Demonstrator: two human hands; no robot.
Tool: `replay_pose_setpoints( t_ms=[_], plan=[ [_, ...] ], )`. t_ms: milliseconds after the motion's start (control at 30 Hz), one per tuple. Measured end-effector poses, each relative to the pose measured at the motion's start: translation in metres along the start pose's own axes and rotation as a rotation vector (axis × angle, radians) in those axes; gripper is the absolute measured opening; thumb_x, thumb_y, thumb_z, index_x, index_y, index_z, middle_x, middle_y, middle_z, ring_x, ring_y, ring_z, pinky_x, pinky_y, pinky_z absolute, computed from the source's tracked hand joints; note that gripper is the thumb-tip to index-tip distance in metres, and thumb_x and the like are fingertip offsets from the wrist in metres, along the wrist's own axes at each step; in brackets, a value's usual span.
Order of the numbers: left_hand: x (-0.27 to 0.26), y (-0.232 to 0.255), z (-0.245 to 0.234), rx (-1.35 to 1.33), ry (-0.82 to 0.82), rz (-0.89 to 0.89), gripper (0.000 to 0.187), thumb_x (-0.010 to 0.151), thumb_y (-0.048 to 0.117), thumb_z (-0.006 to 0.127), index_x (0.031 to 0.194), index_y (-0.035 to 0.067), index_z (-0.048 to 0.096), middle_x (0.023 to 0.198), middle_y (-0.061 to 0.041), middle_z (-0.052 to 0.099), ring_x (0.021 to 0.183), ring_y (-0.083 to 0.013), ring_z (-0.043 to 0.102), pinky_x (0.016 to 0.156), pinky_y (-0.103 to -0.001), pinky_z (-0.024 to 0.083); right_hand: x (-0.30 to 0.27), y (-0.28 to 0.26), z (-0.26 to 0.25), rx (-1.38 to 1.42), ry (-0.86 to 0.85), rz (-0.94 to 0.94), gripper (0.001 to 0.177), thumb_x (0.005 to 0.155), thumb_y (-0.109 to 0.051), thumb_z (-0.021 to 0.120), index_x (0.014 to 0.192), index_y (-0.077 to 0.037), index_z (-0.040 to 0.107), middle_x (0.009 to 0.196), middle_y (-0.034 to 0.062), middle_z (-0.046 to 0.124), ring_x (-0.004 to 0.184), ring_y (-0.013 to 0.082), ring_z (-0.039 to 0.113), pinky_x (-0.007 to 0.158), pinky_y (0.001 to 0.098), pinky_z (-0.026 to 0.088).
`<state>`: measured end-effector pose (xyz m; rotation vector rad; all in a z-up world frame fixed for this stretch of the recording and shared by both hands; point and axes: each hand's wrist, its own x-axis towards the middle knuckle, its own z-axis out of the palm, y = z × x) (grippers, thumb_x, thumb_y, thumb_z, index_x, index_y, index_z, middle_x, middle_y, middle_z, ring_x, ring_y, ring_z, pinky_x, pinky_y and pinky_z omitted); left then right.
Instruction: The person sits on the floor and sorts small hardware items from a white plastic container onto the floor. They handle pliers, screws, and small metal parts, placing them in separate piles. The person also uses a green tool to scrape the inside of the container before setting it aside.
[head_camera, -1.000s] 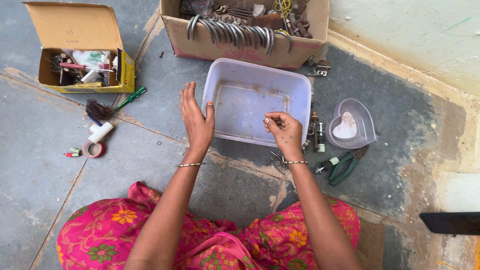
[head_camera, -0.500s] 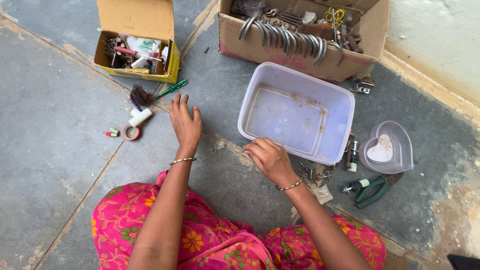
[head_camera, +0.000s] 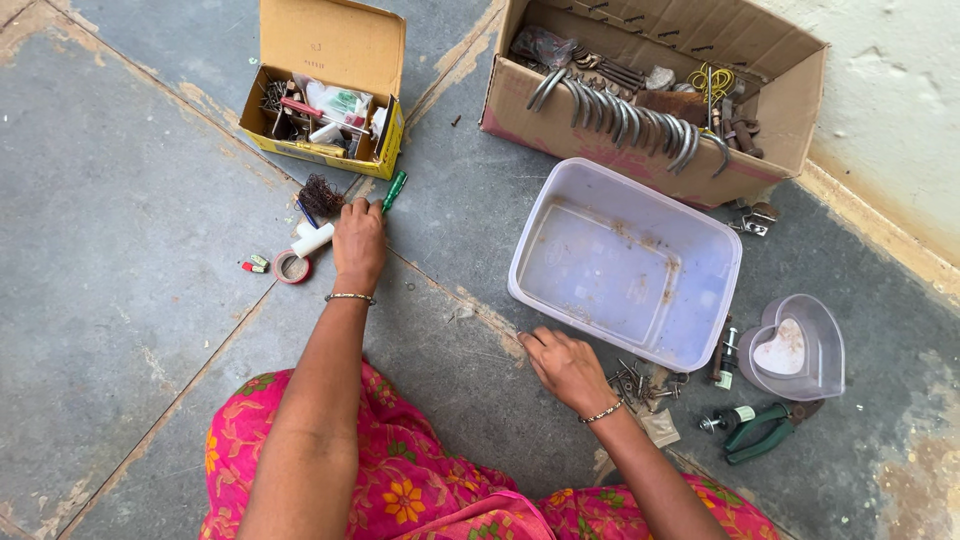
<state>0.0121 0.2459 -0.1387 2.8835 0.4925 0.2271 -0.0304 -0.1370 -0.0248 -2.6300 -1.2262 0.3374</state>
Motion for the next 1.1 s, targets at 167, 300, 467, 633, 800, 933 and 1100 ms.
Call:
replay_pose_setpoints(
  t_ms=[167,300,467,633,800,933,1100],
  plan=[
    [-0.006,0.023,-0.032,-0.240,0.152,-0.076,0.010,0.093,0.013,0.070,0.101,0.007,0.071,0.103,-0.012,0.065,0.097,-0.0326,0.064,0.085,-0.044,0.054,-0.005,-0.013,-0.018,0.103,0.146,-0.029,0.022,0.093,-0.016,0.068,0.114,-0.010,0.071,0.098,0.0052,0.070,0.085,0.0241,0.070,0.071,0.0391,0.059],
    [-0.014,0.073,-0.079,-0.648,0.193,0.085,0.011,0.098,0.011,0.068,0.105,0.003,0.067,0.101,-0.012,0.065,0.089,-0.0295,0.065,0.080,-0.040,0.054,0.004,-0.028,-0.050,0.161,0.383,0.016,0.022,0.102,-0.017,0.069,0.124,-0.016,0.071,0.112,-0.0003,0.071,0.095,0.0161,0.072,0.077,0.0310,0.062],
    [-0.040,0.153,-0.129,-0.652,0.161,0.613,0.010,0.093,0.005,0.068,0.103,0.005,0.068,0.099,-0.008,0.065,0.092,-0.0272,0.062,0.084,-0.039,0.053,-0.002,-0.039,-0.100,-0.195,0.733,0.108,0.051,0.092,-0.021,0.066,0.141,-0.008,0.058,0.139,0.0170,0.057,0.109,0.0310,0.063,0.090,0.0424,0.056],
    [-0.066,0.212,-0.143,-0.629,0.110,0.794,0.022,0.086,-0.003,0.062,0.105,0.007,0.069,0.101,-0.006,0.065,0.097,-0.0262,0.062,0.090,-0.037,0.054,-0.019,-0.021,-0.108,-0.161,0.571,0.244,0.045,0.096,-0.026,0.068,0.139,-0.011,0.063,0.116,0.0078,0.065,0.102,0.0283,0.066,0.086,0.0429,0.056],
    [-0.067,0.248,-0.123,-0.553,0.098,0.534,0.046,0.092,0.021,0.068,0.133,0.003,0.058,0.137,-0.015,0.054,0.131,-0.0362,0.045,0.110,-0.051,0.037,-0.044,0.027,-0.087,0.131,0.477,0.598,0.025,0.098,-0.024,0.065,0.120,-0.013,0.068,0.097,0.0111,0.071,0.082,0.0312,0.070,0.074,0.0443,0.056],
    [-0.042,0.261,-0.102,-0.255,-0.010,0.337,0.073,0.092,0.035,0.068,0.152,0.005,0.041,0.164,-0.018,0.027,0.154,-0.0436,0.012,0.121,-0.064,0.014,-0.040,0.087,-0.070,0.096,0.461,0.780,0.025,0.096,-0.023,0.061,0.113,-0.006,0.065,0.092,0.0194,0.074,0.084,0.0409,0.071,0.076,0.0508,0.055],
    [-0.025,0.271,-0.089,-0.015,-0.150,0.330,0.090,0.088,0.046,0.067,0.158,0.003,0.030,0.168,-0.016,0.015,0.154,-0.0418,0.004,0.121,-0.065,0.013,-0.014,0.153,-0.048,0.034,0.242,0.984,0.030,0.095,-0.026,0.060,0.109,0.000,0.065,0.092,0.0278,0.072,0.088,0.0473,0.070,0.080,0.0539,0.056]
  ],
)
